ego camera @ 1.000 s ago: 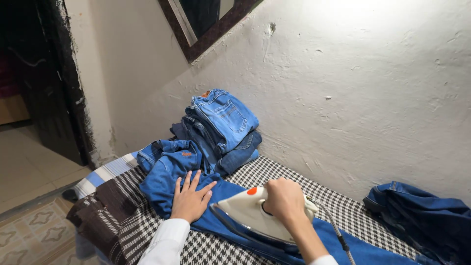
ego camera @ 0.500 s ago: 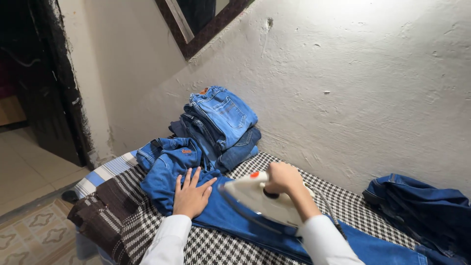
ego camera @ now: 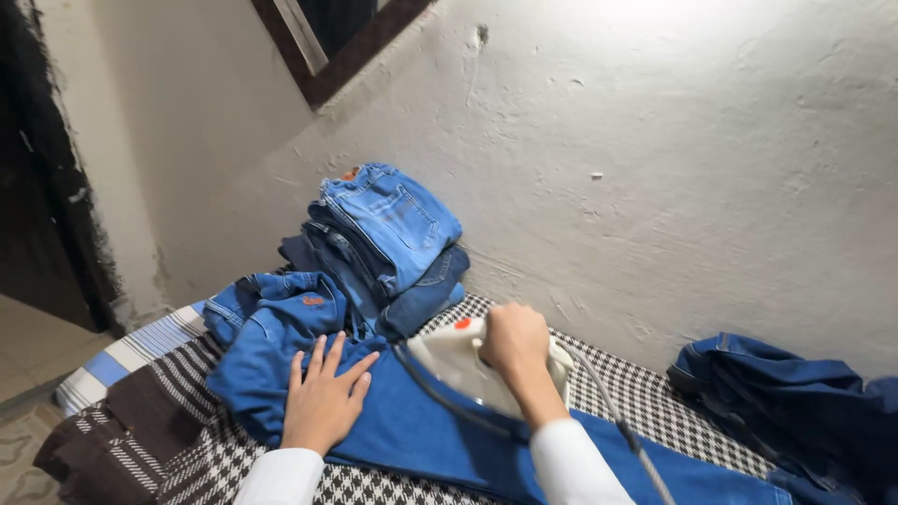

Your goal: The recorder irons a pair of blue denim jeans on a bed and then folds them into a stack.

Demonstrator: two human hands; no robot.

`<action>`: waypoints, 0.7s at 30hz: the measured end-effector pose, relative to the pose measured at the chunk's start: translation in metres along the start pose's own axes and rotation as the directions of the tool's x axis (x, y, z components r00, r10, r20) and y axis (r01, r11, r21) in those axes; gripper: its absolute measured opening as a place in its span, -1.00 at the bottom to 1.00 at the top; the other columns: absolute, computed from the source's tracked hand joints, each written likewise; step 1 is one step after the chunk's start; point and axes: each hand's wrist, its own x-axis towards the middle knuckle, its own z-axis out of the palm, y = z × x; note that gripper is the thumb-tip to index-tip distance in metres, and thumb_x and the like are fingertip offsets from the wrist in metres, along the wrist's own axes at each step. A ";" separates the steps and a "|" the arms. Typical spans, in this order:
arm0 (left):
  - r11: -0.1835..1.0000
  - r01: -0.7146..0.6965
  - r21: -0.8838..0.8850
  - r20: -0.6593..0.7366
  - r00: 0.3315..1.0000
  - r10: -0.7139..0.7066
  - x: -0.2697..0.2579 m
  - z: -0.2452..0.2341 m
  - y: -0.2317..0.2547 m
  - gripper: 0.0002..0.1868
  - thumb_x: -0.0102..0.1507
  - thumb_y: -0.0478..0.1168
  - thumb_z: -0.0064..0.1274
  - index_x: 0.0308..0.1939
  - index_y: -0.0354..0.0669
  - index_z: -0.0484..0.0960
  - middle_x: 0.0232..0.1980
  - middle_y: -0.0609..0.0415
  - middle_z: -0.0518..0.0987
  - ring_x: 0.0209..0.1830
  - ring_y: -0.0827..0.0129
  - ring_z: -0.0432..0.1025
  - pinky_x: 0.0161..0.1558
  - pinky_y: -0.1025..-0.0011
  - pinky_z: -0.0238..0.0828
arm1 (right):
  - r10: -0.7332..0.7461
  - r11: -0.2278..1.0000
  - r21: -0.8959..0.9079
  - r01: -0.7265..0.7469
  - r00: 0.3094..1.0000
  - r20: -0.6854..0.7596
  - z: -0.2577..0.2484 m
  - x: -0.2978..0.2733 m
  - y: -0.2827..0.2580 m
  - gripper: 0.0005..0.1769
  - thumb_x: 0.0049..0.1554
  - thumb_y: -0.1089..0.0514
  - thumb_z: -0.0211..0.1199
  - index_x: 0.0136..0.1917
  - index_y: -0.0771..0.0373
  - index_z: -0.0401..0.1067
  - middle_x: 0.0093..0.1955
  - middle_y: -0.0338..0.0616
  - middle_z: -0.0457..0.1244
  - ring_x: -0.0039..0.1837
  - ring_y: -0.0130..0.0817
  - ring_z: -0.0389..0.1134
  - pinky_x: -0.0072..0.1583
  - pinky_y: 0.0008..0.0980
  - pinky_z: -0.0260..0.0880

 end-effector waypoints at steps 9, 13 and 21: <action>0.982 -0.146 -0.116 -0.120 0.984 0.132 0.007 -0.013 0.011 -0.50 0.29 0.07 -0.13 0.33 0.36 0.51 0.60 -0.02 0.08 0.60 0.07 -0.08 0.49 -0.01 -0.27 | -0.061 0.997 0.062 0.050 0.983 0.174 -0.011 -0.022 0.030 -0.77 -0.29 0.14 0.38 -0.29 0.21 0.57 -0.20 0.09 0.39 -0.09 0.07 0.47 -0.01 -0.06 0.50; 0.863 -0.403 -0.304 -0.239 0.909 0.341 0.018 -0.019 0.087 -0.46 0.29 -0.01 -0.10 0.36 0.07 0.46 0.61 -0.12 0.08 0.59 -0.01 -0.05 0.45 0.04 -0.17 | -0.136 0.991 0.022 0.135 0.967 0.214 -0.032 -0.059 0.082 -0.79 -0.31 0.14 0.35 -0.32 0.18 0.58 -0.25 0.08 0.38 -0.11 0.08 0.45 -0.03 -0.06 0.48; 0.606 -0.430 -0.669 -0.024 0.827 0.561 -0.004 0.032 0.294 -0.37 0.40 0.08 -0.27 0.54 0.03 0.18 0.64 -0.05 0.02 0.64 0.03 -0.14 0.51 0.13 -0.23 | 0.062 0.998 -0.047 -0.050 0.947 0.314 -0.062 -0.152 0.233 -0.79 -0.28 0.20 0.32 -0.29 0.13 0.60 -0.28 0.04 0.38 -0.15 0.05 0.44 -0.08 -0.09 0.48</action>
